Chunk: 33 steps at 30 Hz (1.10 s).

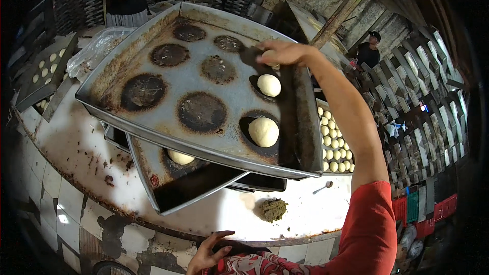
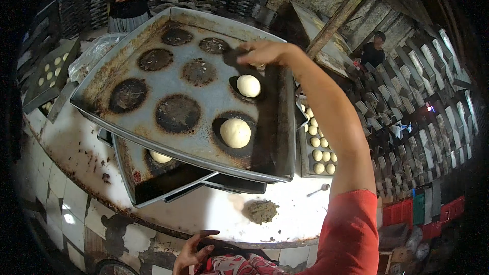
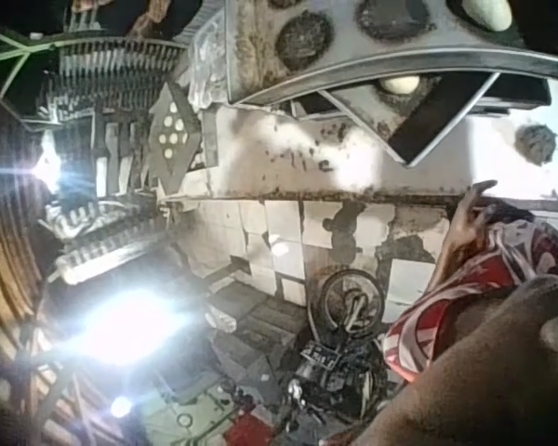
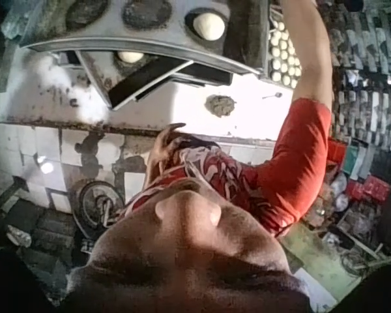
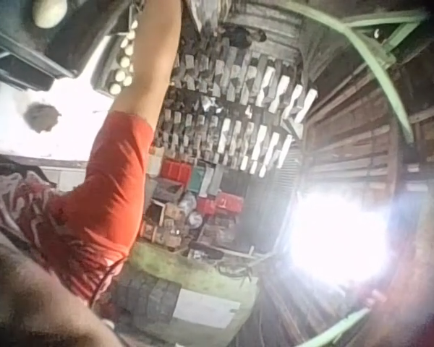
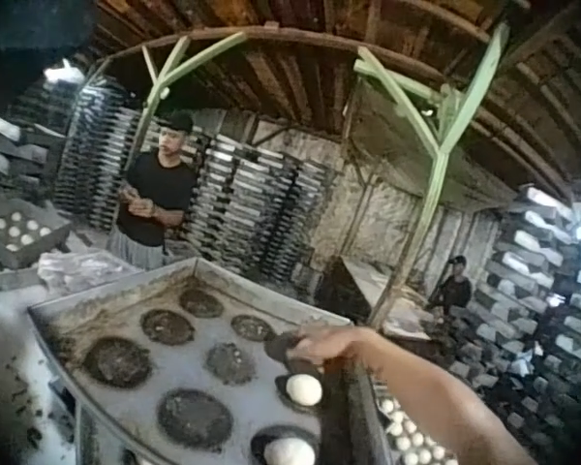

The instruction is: The recorder is seen filling and shaping small pieces of bread dough with a green paste before placing them onto baking trays.

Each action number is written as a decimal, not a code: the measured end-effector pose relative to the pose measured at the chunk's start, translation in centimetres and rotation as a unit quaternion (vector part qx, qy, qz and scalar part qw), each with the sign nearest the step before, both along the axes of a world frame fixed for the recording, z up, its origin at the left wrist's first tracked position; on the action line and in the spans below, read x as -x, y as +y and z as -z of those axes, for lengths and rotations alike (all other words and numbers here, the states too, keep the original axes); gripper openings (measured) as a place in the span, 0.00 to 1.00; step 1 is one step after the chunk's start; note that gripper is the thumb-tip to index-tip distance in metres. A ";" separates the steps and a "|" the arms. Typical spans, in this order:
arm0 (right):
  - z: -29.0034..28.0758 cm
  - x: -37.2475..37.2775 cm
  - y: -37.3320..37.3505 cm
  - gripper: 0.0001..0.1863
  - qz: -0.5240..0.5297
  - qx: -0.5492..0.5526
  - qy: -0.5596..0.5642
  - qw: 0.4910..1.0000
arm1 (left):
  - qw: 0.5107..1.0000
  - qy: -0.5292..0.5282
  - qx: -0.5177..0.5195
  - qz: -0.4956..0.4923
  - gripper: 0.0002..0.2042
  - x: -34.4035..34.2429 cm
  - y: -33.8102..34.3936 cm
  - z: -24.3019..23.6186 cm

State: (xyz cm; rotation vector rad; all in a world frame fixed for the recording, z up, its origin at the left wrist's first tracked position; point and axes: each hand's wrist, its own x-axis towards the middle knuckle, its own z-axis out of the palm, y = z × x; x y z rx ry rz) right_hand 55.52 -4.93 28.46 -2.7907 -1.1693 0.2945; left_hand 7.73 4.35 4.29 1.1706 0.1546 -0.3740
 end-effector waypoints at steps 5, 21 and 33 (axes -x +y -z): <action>-2.7 -1.2 -0.6 0.24 0.161 -0.140 -0.034 0.976 | 1.000 -0.017 0.001 -0.008 0.21 0.1 -1.5 0.6; 17.8 3.9 -35.3 0.11 0.095 -0.004 0.046 0.994 | 0.984 -0.085 -0.036 -0.149 0.26 -0.1 -21.6 0.8; 19.2 14.6 -44.3 0.06 0.168 -0.074 -0.143 0.973 | 0.991 -0.084 -0.064 -0.078 0.23 0.2 -25.9 -1.9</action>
